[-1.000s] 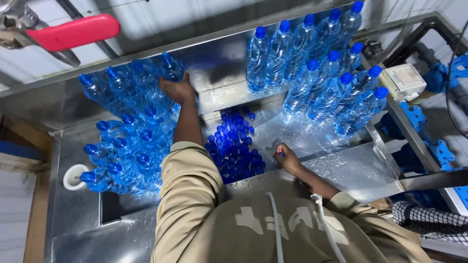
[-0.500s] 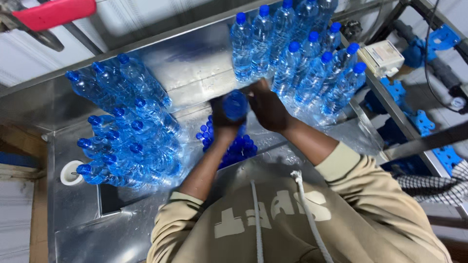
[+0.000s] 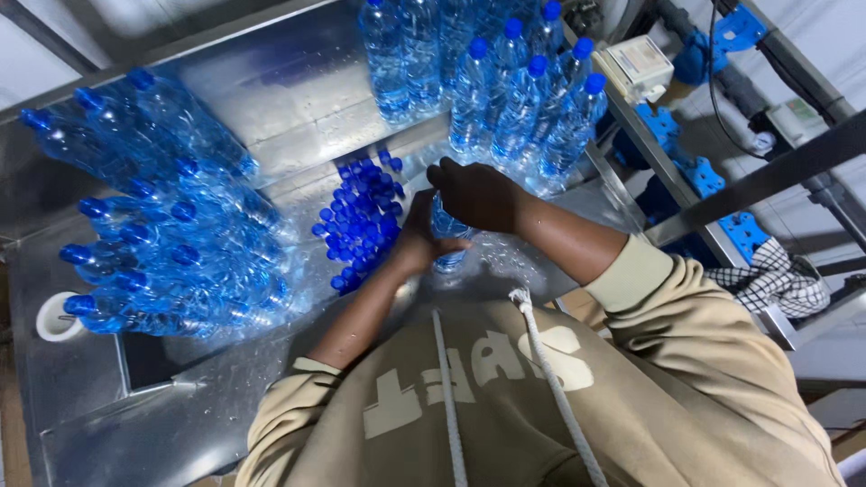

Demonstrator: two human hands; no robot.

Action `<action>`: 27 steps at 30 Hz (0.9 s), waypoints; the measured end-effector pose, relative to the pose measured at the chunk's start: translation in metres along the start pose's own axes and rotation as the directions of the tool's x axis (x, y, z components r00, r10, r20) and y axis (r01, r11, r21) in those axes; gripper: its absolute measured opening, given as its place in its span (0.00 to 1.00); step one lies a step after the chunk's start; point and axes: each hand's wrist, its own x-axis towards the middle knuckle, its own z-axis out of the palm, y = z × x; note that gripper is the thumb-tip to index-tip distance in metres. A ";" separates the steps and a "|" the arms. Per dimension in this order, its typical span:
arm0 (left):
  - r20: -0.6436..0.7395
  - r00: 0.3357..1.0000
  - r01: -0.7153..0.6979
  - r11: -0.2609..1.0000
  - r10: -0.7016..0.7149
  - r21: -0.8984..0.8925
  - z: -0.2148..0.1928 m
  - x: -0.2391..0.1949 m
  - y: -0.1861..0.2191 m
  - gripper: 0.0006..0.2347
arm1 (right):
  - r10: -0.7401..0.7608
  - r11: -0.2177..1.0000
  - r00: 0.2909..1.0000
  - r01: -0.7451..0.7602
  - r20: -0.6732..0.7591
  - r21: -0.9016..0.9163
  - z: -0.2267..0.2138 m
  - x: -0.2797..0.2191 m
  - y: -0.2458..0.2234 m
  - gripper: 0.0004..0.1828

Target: The person repeatedly picks up clear plastic water bottles and blue bottle caps from a stainless steel table. They screw the caps onto the bottles by hand and place the capped bottles upright in rows on the table.

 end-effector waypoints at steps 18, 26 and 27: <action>-0.356 0.870 0.185 0.896 -0.340 -0.403 -0.053 -0.022 -0.055 0.22 | 0.467 -0.136 0.795 -0.369 0.388 0.920 -0.009 -0.064 0.087 0.37; -0.062 0.676 0.439 0.468 -0.735 -0.767 -0.050 -0.026 -0.058 0.23 | -0.021 1.000 0.804 0.023 -0.594 -0.003 -0.001 -0.071 0.104 0.18; -0.064 0.676 0.437 0.468 -0.734 -0.768 -0.046 -0.028 -0.061 0.23 | -0.023 1.000 0.804 0.025 -0.594 -0.004 0.008 -0.066 0.103 0.18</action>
